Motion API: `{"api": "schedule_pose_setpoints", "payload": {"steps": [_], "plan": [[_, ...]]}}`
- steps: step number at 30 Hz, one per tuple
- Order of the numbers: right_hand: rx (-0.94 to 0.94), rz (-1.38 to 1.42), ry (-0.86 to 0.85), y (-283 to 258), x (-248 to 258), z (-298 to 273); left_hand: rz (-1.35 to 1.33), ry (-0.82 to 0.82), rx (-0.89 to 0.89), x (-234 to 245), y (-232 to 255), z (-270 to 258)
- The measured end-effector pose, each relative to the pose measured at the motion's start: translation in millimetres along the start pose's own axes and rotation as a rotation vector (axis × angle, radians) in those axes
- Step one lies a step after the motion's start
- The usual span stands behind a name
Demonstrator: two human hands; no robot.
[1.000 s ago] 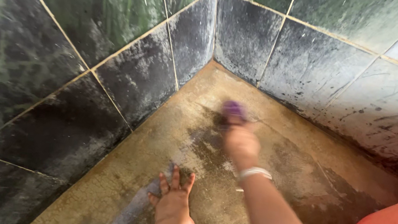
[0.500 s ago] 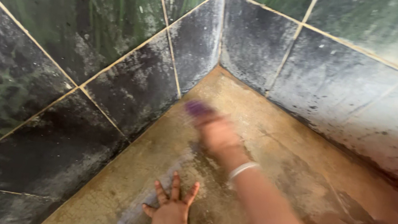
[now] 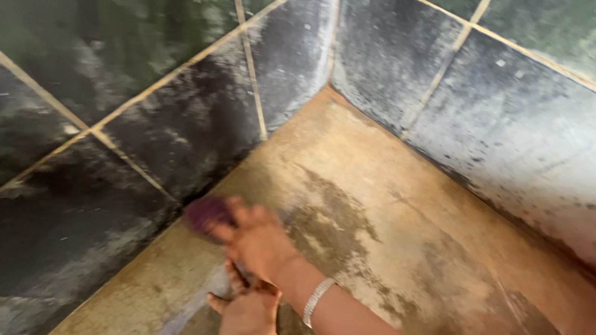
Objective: The person scrubs the floor and a basin using a scrub brush.
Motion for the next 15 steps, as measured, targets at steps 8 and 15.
{"api": "schedule_pose_setpoints", "payload": {"steps": [8, 15], "plan": [[-0.113, 0.079, 0.153, 156, 2, 19, -0.114, 0.107, 0.06, 21, -2, -2], [-0.984, 0.758, 0.508, 265, -9, 6, -0.09, 0.015, 0.06, 30, 6, 0]]}}
Point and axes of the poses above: each hand's wrist, its own z-axis towards the middle knuckle, its own x-axis out of the back of the hand, y = z × x, the point moved 9 cm from there along z, towards the middle knuckle, and after that the axes turned 4 degrees about z, right-handed, at the moved point
